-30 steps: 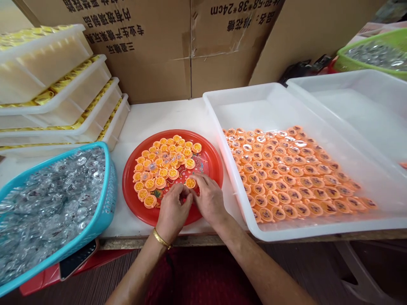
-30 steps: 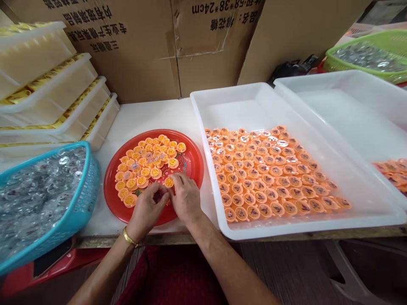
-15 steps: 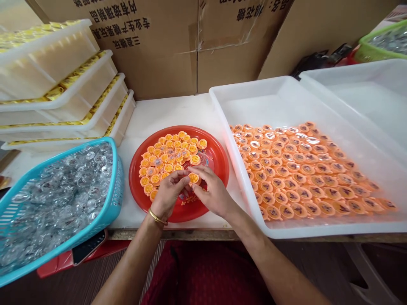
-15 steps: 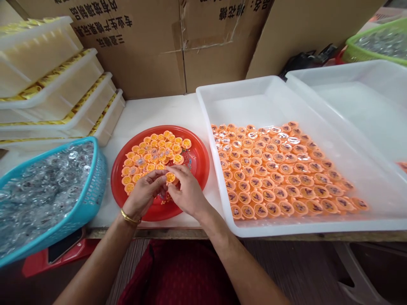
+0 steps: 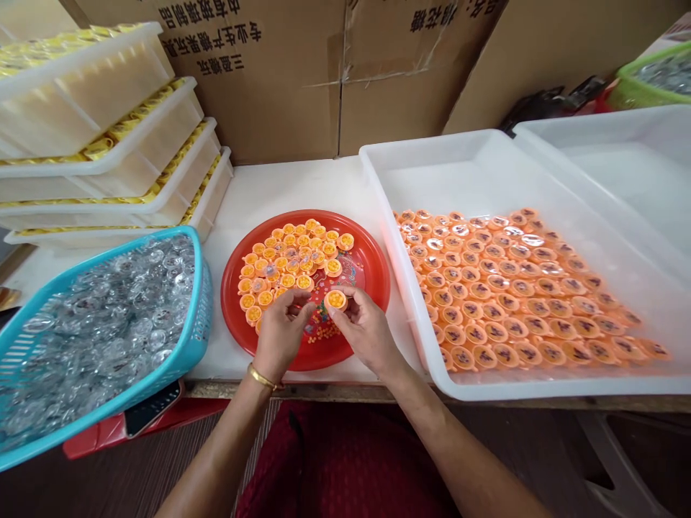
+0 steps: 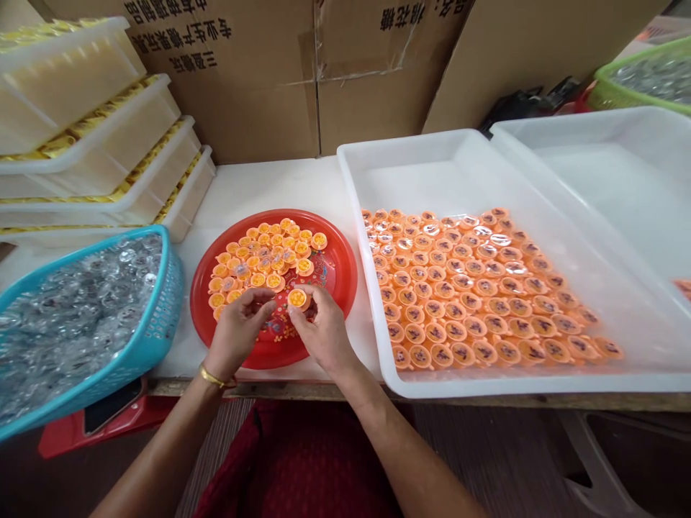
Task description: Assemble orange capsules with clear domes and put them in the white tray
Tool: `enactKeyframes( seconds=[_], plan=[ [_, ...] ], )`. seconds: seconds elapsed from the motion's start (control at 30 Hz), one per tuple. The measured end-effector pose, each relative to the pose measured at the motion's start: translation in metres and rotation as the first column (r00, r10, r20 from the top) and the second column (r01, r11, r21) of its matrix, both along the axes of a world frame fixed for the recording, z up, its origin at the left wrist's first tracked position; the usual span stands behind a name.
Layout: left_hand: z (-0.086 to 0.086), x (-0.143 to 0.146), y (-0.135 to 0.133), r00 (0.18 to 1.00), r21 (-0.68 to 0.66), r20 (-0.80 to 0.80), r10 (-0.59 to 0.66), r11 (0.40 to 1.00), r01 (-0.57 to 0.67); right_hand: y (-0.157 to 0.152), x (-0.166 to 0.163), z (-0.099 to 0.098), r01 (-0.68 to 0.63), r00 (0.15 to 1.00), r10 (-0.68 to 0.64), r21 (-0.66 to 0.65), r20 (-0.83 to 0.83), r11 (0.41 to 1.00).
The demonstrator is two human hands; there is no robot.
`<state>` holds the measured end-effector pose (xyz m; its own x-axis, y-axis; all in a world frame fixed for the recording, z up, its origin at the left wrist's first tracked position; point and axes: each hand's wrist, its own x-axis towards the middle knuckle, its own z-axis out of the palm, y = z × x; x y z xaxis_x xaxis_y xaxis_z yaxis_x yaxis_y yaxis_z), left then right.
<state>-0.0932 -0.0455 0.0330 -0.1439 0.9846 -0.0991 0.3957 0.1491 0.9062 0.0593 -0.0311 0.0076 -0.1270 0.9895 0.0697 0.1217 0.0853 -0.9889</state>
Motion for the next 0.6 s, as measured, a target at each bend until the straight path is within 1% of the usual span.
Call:
enactKeyframes(
  seconds=[0.03,0.07,0.1,0.13,0.17,0.23,0.27,0.33,0.4,0.47,0.5,0.53,0.57,0.6],
  plan=[
    [-0.001,-0.003,-0.003,0.976,0.042,-0.214,-0.037,0.998,0.047,0.001,0.001,0.001,0.024,1.000,-0.024,-0.001,0.012,1.000],
    [-0.001,-0.005,-0.007,0.911,0.052,-0.404,-0.086,0.992,0.116,0.001,0.001,0.002,0.038,0.999,-0.038,-0.001,0.027,0.999],
    [-0.001,-0.006,-0.010,0.824,0.027,-0.548,-0.146,0.981,0.192,0.002,0.001,0.003,0.039,0.998,-0.039,0.003,0.045,0.999],
    [-0.002,-0.006,-0.012,0.737,-0.017,-0.644,-0.206,0.967,0.255,0.003,0.001,0.004,0.029,0.997,-0.030,0.008,0.065,1.000],
    [-0.003,-0.005,-0.014,0.664,-0.062,-0.704,-0.253,0.953,0.297,0.004,0.001,0.006,0.013,0.996,-0.014,0.011,0.086,1.000],
    [-0.004,-0.001,-0.015,0.566,-0.120,-0.769,-0.298,0.937,0.329,0.005,0.000,0.008,-0.018,0.993,0.016,0.011,0.116,1.000],
    [-0.005,0.002,-0.015,0.538,-0.136,-0.787,-0.303,0.935,0.328,0.005,0.000,0.008,-0.030,0.992,0.029,0.007,0.119,1.000],
    [-0.007,0.004,-0.013,0.514,-0.148,-0.802,-0.305,0.935,0.324,0.005,0.000,0.008,-0.050,0.994,0.050,-0.003,0.097,0.999],
    [-0.009,0.004,-0.011,0.523,-0.133,-0.798,-0.298,0.935,0.330,0.006,0.001,0.006,-0.064,0.996,0.064,-0.007,0.065,0.998],
    [-0.013,0.001,-0.010,0.584,-0.089,-0.763,-0.277,0.940,0.329,0.006,0.001,0.003,-0.065,0.997,0.065,-0.010,0.043,0.998],
    [-0.015,-0.001,-0.010,0.639,-0.059,-0.724,-0.261,0.946,0.319,0.005,0.001,0.002,-0.057,0.998,0.058,-0.011,0.039,0.998],
    [-0.017,-0.003,-0.010,0.713,-0.022,-0.661,-0.233,0.956,0.292,0.005,0.001,0.002,-0.048,0.998,0.049,-0.011,0.040,0.999],
    [-0.017,-0.004,-0.009,0.802,0.013,-0.567,-0.190,0.971,0.239,0.005,0.001,0.001,-0.038,0.998,0.038,-0.009,0.043,0.999],
    [-0.017,-0.005,-0.009,0.889,0.033,-0.438,-0.135,0.986,0.166,0.005,0.001,0.002,-0.031,0.998,0.032,-0.006,0.050,0.999]
  ],
)
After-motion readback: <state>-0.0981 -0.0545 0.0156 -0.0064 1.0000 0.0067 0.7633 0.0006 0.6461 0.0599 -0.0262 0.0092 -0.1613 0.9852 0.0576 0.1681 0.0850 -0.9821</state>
